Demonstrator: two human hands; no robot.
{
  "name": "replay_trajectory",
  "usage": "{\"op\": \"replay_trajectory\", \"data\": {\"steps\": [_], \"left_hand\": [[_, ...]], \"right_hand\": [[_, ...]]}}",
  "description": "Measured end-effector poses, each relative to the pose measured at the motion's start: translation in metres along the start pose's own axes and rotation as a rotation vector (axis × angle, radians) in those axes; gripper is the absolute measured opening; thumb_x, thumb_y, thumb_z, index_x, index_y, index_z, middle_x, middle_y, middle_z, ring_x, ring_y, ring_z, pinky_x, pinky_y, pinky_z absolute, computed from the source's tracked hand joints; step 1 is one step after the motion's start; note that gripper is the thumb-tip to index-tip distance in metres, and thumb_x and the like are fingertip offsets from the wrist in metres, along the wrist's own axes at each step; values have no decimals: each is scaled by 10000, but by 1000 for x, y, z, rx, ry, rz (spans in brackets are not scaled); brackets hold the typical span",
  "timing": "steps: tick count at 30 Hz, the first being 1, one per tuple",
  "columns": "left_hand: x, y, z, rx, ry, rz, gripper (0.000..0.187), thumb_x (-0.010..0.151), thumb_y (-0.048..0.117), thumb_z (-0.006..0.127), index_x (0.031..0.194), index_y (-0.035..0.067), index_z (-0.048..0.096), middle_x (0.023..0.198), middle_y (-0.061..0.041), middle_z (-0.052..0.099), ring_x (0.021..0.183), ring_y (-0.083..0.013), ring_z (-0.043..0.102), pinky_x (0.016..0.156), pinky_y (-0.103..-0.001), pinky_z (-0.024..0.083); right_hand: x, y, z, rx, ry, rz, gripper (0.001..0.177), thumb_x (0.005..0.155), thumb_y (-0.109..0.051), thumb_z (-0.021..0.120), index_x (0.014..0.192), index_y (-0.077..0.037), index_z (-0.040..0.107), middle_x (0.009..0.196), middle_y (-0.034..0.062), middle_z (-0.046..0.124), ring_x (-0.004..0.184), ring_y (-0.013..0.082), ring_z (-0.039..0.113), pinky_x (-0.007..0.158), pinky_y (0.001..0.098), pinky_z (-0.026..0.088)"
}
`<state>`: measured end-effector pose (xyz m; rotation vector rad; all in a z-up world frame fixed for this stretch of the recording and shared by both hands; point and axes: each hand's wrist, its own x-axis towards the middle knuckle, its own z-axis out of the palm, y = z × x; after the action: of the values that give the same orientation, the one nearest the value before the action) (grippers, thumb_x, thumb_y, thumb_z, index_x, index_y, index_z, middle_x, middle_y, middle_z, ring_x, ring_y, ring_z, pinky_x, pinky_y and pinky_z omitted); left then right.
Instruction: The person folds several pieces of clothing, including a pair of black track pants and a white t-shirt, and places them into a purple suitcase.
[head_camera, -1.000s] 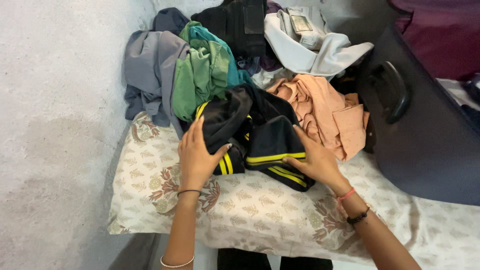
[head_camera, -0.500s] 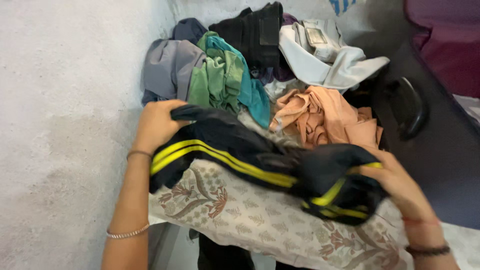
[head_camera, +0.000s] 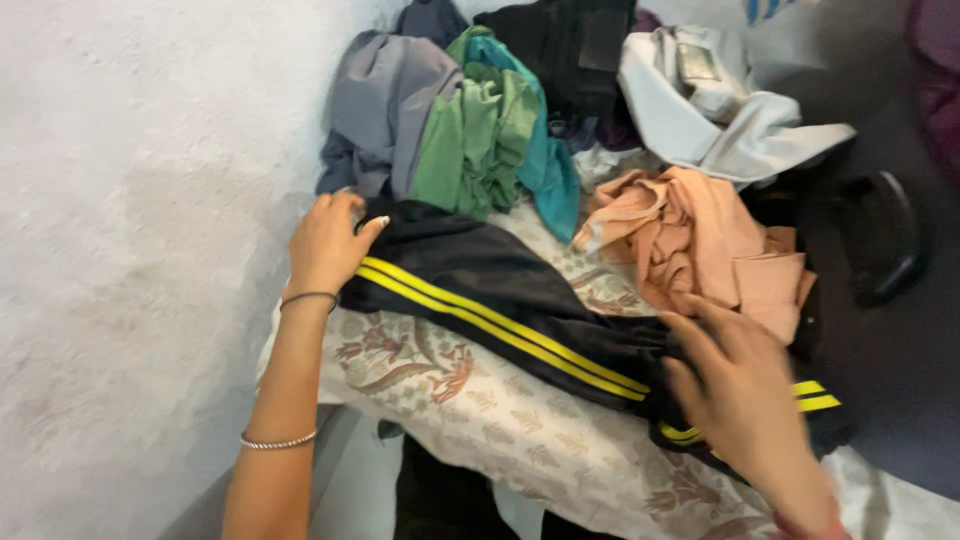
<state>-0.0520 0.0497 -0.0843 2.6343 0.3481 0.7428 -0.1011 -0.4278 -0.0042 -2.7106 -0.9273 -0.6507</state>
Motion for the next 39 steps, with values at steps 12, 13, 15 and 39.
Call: {"op": "replay_trajectory", "data": {"steps": [12, 13, 15, 39], "left_hand": [[-65, -49, 10, 75, -217, -430, 743, 967, 702, 563, 933, -21, 733, 902, -305, 708, 895, -483, 687, 783, -552, 548], [-64, -51, 14, 82, -239, -434, 767, 981, 711, 555, 944, -38, 719, 907, -326, 695, 893, -497, 678, 769, -557, 545], [-58, -53, 25, -131, -312, -376, 731, 996, 683, 511, 973, -13, 734, 922, -320, 718, 924, -477, 699, 827, -528, 547], [-112, -39, 33, -952, 580, -560, 633, 899, 94, 779, 1402, 57, 396, 1269, -168, 567, 1158, -281, 584, 1032, -376, 455]], "right_hand": [[89, -119, 134, 79, -116, -308, 604, 823, -371, 736, 1342, -91, 604, 1113, 123, 635, 983, 314, 596, 807, 435, 482], [91, -118, 140, 56, -118, -288, 605, 825, -383, 736, 1342, -99, 602, 1062, 108, 634, 958, 302, 595, 801, 425, 489], [93, -117, 150, -13, -169, -327, 603, 843, -346, 720, 1358, -61, 586, 1024, 114, 623, 929, 295, 594, 759, 411, 500], [143, -130, 147, 630, -102, -349, 213, 942, -132, 603, 1062, 0, 720, 1108, 190, 702, 1021, 396, 666, 876, 444, 532]]}}
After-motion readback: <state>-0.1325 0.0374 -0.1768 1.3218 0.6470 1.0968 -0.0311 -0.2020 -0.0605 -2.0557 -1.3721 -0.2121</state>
